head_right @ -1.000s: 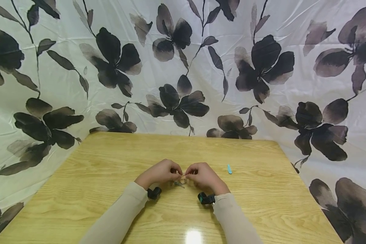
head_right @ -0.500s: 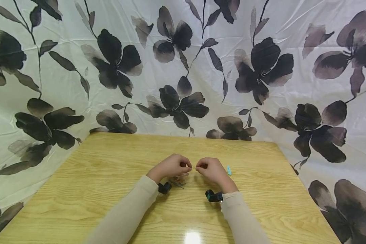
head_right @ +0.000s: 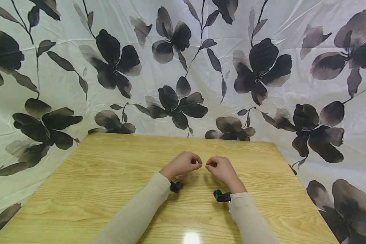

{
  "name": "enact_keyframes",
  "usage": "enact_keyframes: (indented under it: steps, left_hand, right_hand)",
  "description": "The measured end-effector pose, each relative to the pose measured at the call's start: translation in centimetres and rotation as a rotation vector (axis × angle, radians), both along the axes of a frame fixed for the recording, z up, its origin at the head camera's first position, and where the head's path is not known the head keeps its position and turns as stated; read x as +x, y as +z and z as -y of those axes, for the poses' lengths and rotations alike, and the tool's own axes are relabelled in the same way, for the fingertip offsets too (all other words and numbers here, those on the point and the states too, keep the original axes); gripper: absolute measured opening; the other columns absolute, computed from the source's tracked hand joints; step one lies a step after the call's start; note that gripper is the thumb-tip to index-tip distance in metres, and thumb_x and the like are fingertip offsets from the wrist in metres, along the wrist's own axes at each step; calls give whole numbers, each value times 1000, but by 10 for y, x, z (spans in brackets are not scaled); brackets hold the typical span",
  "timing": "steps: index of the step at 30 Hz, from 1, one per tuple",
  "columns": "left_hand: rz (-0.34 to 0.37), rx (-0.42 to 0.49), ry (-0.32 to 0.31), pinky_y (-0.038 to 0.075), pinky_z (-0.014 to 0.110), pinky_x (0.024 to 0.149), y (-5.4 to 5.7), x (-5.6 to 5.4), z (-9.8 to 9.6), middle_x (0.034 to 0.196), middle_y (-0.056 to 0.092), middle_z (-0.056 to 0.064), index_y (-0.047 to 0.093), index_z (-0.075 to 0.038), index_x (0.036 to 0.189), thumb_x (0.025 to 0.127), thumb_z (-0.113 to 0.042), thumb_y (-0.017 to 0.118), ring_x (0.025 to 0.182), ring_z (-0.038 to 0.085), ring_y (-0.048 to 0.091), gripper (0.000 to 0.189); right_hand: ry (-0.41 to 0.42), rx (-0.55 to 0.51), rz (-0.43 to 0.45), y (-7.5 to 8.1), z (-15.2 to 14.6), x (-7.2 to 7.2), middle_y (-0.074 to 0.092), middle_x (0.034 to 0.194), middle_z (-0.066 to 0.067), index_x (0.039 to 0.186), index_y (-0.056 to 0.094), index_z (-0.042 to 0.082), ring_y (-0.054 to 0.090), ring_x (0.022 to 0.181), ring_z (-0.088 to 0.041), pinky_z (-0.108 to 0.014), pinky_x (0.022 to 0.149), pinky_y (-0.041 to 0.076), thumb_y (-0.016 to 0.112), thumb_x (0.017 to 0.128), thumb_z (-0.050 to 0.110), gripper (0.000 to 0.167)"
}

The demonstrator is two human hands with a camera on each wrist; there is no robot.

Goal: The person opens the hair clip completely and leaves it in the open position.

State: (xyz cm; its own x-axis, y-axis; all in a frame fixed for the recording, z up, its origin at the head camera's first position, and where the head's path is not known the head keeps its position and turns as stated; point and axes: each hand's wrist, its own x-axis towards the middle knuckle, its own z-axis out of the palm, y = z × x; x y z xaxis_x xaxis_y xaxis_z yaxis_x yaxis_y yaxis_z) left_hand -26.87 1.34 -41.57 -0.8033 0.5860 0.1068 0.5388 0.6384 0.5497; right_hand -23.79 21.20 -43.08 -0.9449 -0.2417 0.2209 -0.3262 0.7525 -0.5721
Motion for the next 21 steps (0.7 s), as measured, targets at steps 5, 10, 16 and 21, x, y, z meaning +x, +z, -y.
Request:
enact_keyframes:
  steps: [5,10,16,21]
  left_hand:
    - [-19,5,23,40,21,56,0,-2,-15,77,62,-7,74,-17,100,95,-25,61,62,8,48,17]
    - [-30,0,42,41,20,59,-3,-4,-27,81,64,-6,74,-16,102,94,-24,60,64,7,50,18]
    - [-3,-12,69,44,21,64,-5,-4,-40,87,66,-4,72,-13,109,95,-24,60,69,8,53,22]
    - [12,-30,98,46,22,68,-7,-6,-50,92,67,-3,71,-13,113,95,-24,59,74,8,54,24]
  right_hand:
    - [-31,17,-26,-2,-10,1,67,90,-1,95,72,14,58,78,-14,-34,72,49,67,91,20,9]
    - [-74,27,-31,-5,-21,1,67,90,-2,95,72,13,58,78,-16,-36,72,49,67,91,20,10]
    - [-114,26,-28,-8,-30,1,67,90,-5,95,72,11,58,79,-18,-38,73,50,66,92,20,12]
    - [-145,30,-26,-10,-37,2,68,91,-8,96,72,9,59,80,-21,-40,74,50,65,92,19,12]
